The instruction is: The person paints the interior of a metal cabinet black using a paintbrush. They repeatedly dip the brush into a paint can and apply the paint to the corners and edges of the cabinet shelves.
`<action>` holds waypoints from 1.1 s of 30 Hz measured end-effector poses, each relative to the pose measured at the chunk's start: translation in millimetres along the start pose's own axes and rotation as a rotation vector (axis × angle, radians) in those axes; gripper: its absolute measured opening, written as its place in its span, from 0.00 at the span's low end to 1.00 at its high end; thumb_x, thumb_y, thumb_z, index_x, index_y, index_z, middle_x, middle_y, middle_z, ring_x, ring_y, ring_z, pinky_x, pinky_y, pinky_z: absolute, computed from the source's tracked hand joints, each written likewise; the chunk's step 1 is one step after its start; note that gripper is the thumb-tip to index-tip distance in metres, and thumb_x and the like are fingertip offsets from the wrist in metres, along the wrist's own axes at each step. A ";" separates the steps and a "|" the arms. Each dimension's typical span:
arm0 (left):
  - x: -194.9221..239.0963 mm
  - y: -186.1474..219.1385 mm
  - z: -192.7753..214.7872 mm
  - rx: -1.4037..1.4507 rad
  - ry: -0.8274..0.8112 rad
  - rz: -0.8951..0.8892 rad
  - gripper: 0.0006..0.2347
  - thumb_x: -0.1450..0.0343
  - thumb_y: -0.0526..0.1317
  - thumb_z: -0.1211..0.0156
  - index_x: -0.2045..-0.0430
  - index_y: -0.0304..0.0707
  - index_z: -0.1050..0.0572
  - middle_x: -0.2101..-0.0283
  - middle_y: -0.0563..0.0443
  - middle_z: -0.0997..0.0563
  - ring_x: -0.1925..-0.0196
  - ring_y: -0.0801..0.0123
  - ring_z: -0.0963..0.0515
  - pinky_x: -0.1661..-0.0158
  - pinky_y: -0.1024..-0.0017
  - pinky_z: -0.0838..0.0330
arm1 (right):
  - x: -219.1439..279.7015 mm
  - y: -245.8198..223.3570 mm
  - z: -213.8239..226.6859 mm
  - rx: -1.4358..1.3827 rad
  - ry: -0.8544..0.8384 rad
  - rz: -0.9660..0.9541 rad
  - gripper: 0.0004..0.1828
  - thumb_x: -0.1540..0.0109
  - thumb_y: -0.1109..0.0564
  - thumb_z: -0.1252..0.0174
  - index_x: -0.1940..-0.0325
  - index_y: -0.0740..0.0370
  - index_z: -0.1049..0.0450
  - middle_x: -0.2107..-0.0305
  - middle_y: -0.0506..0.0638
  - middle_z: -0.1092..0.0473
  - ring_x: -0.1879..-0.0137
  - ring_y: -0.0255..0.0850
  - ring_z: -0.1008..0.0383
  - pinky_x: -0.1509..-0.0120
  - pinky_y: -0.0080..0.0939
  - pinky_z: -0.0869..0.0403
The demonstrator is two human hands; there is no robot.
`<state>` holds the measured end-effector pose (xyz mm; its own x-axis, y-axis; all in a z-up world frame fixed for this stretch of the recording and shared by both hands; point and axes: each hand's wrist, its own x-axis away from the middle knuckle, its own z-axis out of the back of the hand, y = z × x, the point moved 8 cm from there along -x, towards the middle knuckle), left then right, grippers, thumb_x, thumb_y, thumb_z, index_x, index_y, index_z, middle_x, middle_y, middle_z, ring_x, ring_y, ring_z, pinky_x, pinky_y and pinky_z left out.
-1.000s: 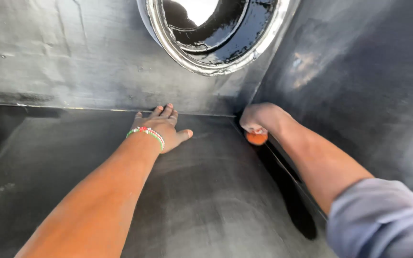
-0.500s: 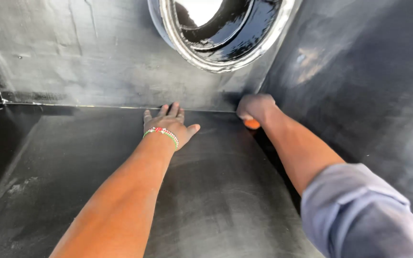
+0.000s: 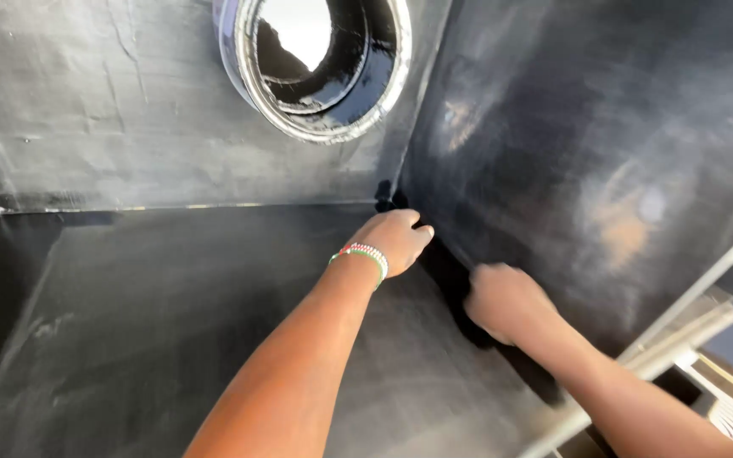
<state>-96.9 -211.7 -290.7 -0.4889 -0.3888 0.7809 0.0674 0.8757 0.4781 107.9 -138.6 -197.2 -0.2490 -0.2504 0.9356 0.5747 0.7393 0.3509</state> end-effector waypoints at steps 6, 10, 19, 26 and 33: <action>49.9 -1.2 70.6 -0.088 0.006 0.079 0.28 0.16 0.47 0.60 0.20 0.38 0.28 0.17 0.40 0.23 0.12 0.44 0.30 0.14 0.44 0.40 | -351.2 -74.4 -44.8 -0.155 0.762 0.788 0.07 0.31 0.55 0.31 0.63 0.50 0.11 0.67 0.48 0.13 0.54 0.59 0.08 0.55 0.54 0.10; 43.6 -5.5 61.7 -0.162 0.080 0.064 0.29 0.18 0.60 0.55 0.27 0.49 0.20 0.28 0.47 0.14 0.19 0.49 0.21 0.20 0.49 0.29 | -176.6 -89.7 30.6 0.100 0.045 0.137 0.20 0.34 0.51 0.41 0.52 0.61 0.07 0.57 0.55 0.09 0.40 0.58 0.08 0.43 0.58 0.11; 149.5 88.8 -14.8 -0.342 -0.267 -0.100 0.31 0.15 0.48 0.57 0.15 0.30 0.34 0.15 0.31 0.27 0.10 0.41 0.35 0.14 0.61 0.42 | 241.9 65.8 41.1 0.171 -0.323 -0.059 0.19 0.37 0.42 0.40 0.62 0.50 0.06 0.58 0.53 0.10 0.41 0.55 0.08 0.36 0.57 0.12; 64.0 7.5 -2.8 -0.402 -0.061 -0.234 0.26 0.13 0.58 0.60 0.41 0.46 0.12 0.35 0.45 0.10 0.26 0.48 0.17 0.28 0.54 0.22 | 127.0 16.1 48.1 0.005 -0.008 0.068 0.12 0.25 0.52 0.44 0.52 0.48 0.13 0.56 0.50 0.16 0.44 0.55 0.10 0.43 0.56 0.09; 17.5 -52.3 46.7 -0.278 0.002 -0.014 0.27 0.18 0.66 0.57 0.44 0.53 0.12 0.42 0.51 0.09 0.29 0.55 0.14 0.32 0.58 0.20 | -258.4 -91.6 4.9 -0.102 0.207 0.063 0.13 0.32 0.53 0.35 0.59 0.59 0.06 0.64 0.55 0.11 0.50 0.58 0.07 0.54 0.54 0.10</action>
<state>-149.6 -250.9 -320.8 -0.4895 -0.4008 0.7744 0.2974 0.7581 0.5803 115.8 -138.5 -471.2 -0.0513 -0.3362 0.9404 0.6628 0.6929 0.2839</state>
